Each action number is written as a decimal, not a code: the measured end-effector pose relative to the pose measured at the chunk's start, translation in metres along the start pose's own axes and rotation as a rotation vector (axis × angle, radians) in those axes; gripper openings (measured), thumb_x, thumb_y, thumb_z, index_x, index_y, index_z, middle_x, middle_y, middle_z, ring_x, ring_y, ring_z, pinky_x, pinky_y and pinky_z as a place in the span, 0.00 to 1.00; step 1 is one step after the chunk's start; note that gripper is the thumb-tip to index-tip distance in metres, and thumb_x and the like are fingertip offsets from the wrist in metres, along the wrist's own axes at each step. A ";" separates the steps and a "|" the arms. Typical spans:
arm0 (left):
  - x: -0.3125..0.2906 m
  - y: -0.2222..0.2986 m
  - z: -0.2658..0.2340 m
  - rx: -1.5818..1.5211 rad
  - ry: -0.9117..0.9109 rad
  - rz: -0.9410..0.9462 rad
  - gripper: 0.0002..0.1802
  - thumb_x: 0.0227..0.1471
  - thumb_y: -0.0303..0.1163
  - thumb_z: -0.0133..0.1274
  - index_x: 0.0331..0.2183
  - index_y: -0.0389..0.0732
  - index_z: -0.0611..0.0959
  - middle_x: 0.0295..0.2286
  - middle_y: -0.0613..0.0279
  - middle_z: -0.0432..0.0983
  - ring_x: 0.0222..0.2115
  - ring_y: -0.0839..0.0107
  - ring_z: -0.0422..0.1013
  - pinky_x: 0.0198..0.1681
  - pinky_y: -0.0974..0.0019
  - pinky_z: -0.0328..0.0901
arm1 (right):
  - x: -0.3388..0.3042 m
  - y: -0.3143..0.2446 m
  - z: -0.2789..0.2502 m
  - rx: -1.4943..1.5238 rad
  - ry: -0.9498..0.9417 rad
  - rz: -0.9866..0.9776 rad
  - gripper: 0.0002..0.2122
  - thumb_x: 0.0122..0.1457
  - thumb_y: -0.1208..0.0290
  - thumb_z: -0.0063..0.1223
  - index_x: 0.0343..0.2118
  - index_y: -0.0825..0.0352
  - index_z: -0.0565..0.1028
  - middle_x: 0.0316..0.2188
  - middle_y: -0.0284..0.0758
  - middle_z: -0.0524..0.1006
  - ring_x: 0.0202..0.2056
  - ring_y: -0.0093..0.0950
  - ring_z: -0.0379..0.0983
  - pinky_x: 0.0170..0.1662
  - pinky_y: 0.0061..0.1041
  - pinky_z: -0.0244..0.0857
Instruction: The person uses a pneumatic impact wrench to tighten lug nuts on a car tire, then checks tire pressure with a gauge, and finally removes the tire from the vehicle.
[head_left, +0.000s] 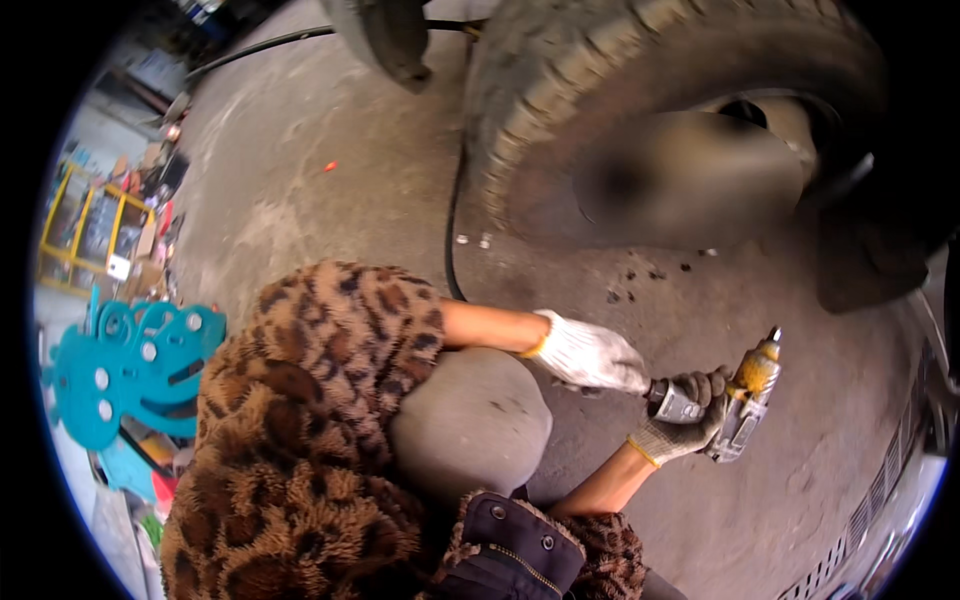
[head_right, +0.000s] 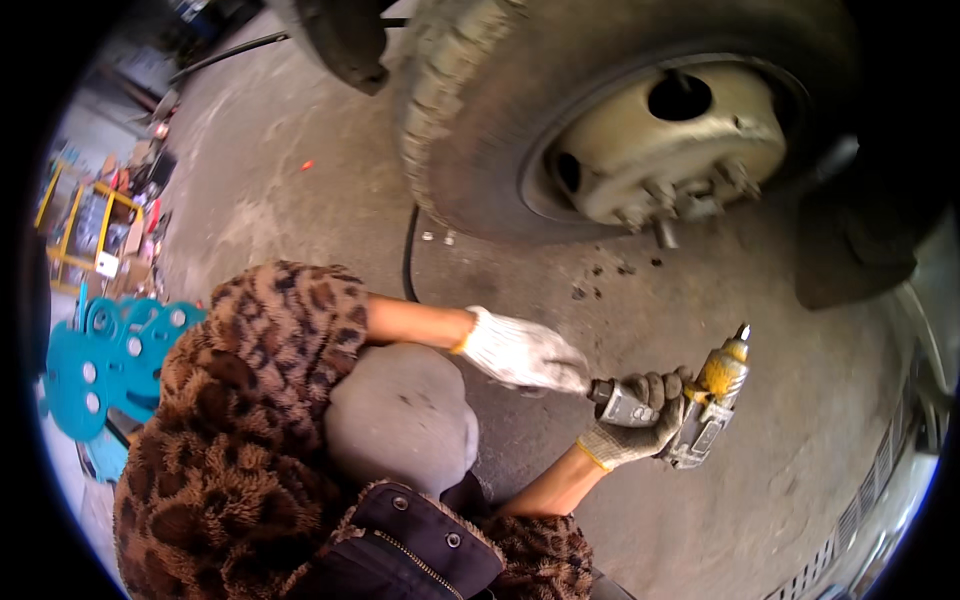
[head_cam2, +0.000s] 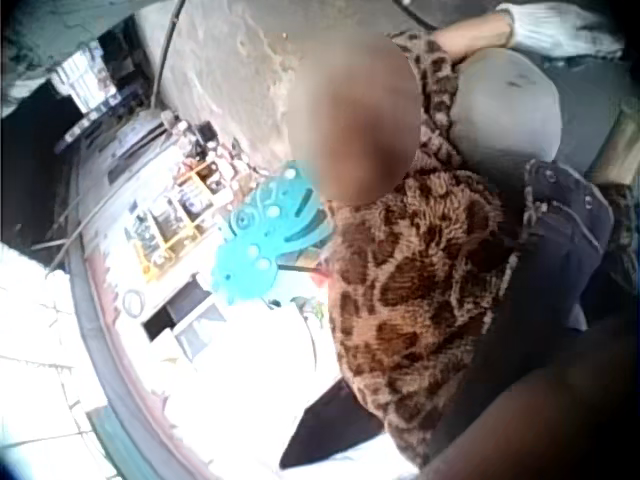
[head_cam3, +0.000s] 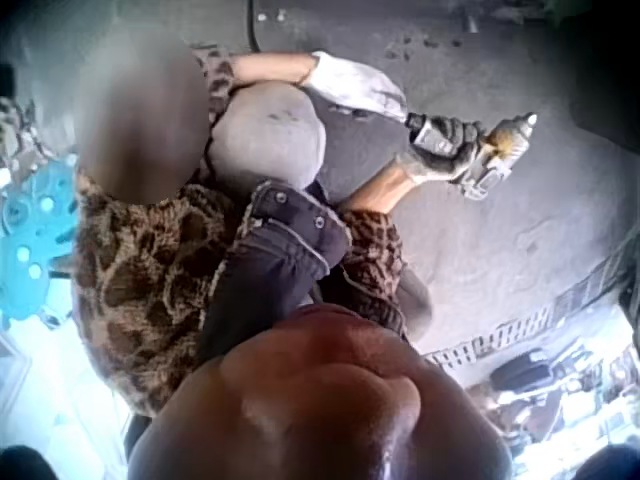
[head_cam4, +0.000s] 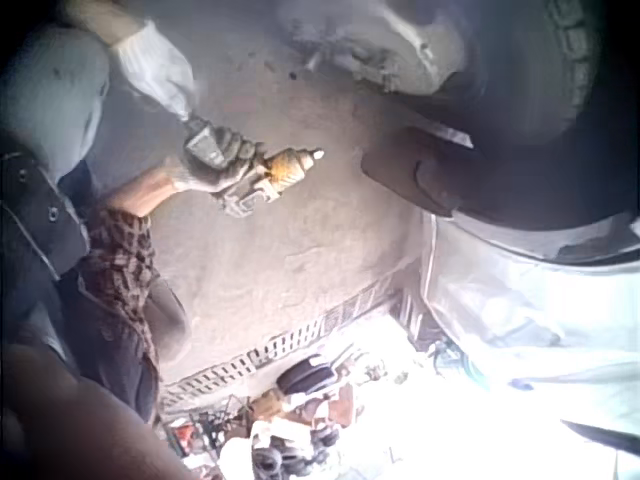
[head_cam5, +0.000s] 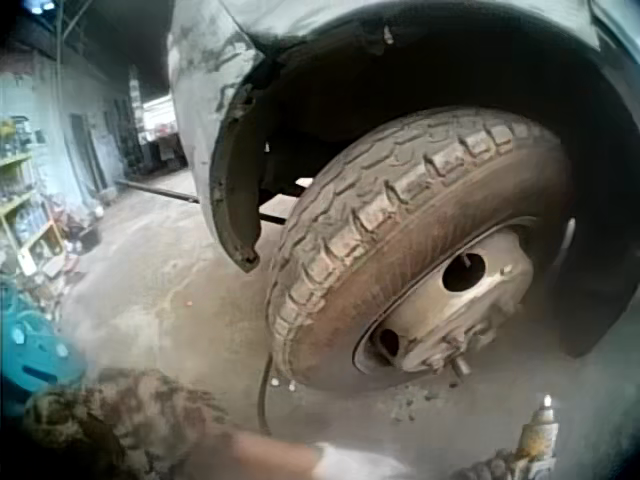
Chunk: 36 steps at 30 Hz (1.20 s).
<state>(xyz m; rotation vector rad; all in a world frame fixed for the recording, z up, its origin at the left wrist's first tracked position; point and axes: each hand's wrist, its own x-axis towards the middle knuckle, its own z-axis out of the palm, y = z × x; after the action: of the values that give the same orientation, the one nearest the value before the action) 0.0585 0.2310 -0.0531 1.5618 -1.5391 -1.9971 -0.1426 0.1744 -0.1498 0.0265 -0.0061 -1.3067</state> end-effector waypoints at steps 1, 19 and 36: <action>-0.012 -0.005 0.016 0.077 0.068 0.046 0.28 0.62 0.54 0.46 0.50 0.41 0.78 0.32 0.50 0.78 0.35 0.58 0.74 0.43 0.52 0.67 | -0.013 0.000 -0.007 0.009 0.061 0.065 0.16 0.59 0.76 0.52 0.49 0.73 0.66 0.26 0.25 0.66 0.25 0.15 0.61 0.30 0.20 0.62; -0.242 0.107 0.083 0.182 0.572 -0.264 0.12 0.44 0.39 0.58 0.26 0.43 0.88 0.26 0.51 0.82 0.29 0.53 0.80 0.33 0.52 0.73 | -0.101 0.062 0.188 -0.855 0.896 0.920 0.07 0.55 0.61 0.51 0.27 0.58 0.74 0.20 0.24 0.73 0.24 0.21 0.72 0.32 0.23 0.68; -0.711 0.269 0.033 0.182 1.077 -0.461 0.20 0.53 0.49 0.52 0.33 0.40 0.82 0.23 0.49 0.80 0.25 0.51 0.79 0.29 0.49 0.71 | -0.140 0.385 0.571 -0.663 1.019 1.638 0.07 0.60 0.67 0.41 0.27 0.61 0.68 0.22 0.31 0.71 0.26 0.29 0.69 0.36 0.30 0.67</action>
<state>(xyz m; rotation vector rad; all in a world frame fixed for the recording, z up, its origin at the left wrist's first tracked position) 0.2270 0.5985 0.5915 2.5805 -0.9443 -0.7630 0.1814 0.4012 0.4317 0.0914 1.0505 0.4864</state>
